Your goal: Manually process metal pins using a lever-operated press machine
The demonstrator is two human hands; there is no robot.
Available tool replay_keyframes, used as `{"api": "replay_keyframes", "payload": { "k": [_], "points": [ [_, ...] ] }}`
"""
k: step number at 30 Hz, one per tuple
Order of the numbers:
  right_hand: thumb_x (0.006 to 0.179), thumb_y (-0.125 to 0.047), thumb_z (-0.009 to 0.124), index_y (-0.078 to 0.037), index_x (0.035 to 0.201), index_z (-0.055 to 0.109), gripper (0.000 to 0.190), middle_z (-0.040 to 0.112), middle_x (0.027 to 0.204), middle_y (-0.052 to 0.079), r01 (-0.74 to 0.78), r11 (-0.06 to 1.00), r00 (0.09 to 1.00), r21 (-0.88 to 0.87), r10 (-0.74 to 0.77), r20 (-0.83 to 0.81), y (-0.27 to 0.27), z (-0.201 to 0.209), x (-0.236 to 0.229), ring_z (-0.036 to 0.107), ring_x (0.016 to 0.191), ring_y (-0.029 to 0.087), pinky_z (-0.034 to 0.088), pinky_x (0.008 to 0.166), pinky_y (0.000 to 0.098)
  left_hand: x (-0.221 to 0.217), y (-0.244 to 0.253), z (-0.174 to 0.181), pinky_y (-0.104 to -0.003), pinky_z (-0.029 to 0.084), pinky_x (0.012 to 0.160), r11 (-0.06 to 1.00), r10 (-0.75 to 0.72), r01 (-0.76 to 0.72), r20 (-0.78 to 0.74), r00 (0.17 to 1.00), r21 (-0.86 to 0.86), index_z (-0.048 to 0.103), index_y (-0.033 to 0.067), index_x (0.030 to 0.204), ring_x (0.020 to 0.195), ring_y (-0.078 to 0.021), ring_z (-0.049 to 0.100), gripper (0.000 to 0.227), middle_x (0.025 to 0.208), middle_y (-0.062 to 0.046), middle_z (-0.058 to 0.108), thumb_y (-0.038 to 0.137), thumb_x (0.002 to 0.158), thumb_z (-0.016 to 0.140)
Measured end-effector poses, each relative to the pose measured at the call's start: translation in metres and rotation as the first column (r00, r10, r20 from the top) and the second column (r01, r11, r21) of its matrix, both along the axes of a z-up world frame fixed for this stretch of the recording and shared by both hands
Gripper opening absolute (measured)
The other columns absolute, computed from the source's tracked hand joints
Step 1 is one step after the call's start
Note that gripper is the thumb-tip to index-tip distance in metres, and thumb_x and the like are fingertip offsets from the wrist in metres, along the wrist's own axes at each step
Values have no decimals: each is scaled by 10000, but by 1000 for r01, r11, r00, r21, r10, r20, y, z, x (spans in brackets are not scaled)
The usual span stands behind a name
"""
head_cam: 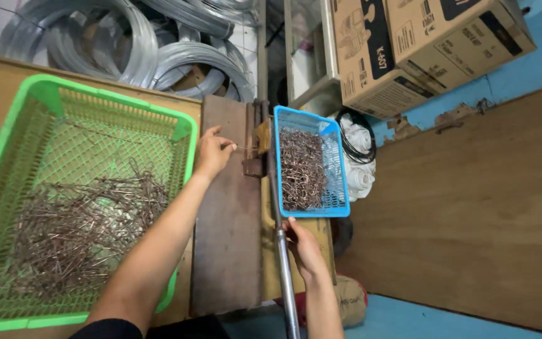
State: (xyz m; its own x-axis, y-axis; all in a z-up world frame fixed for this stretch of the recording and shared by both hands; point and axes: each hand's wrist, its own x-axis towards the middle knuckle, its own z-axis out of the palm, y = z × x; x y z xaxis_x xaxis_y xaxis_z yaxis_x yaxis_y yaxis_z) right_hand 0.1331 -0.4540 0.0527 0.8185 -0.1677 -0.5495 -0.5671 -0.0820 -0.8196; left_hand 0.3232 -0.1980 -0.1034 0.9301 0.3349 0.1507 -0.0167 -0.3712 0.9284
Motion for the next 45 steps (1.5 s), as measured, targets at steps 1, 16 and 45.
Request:
{"api": "replay_keyframes", "payload": {
  "k": [1,16,45],
  "points": [
    [1002,-415,649,-33,983,753,397,686,1003,90,6,1000,1000,-4,-6,0,-2,3,-1,633,1044,271,441,966,413,2,-3,-2,-486,490,1065,1000,-6,6,0,1000,-4,837,215,865,1231,-463,622,75,1336,-200,637,216,792,854],
    [1013,-403,559,-6,912,761,456,693,925,123,-57,998,998,7,57,-32,-1,6,1,574,862,219,390,857,312,1,-53,24,-609,148,1071,997,-3,8,-65,998,83,851,288,818,1436,-410,248,107,1582,-52,455,287,712,855],
    [940,-786,383,-90,772,490,724,383,535,-8,7,1000,949,-5,-8,-314,76,17,-19,301,356,97,252,343,263,-13,-39,47,-594,205,1132,981,-44,-2,235,971,192,843,183,805,1425,-428,329,85,1512,-124,515,173,723,828]
  ]
}}
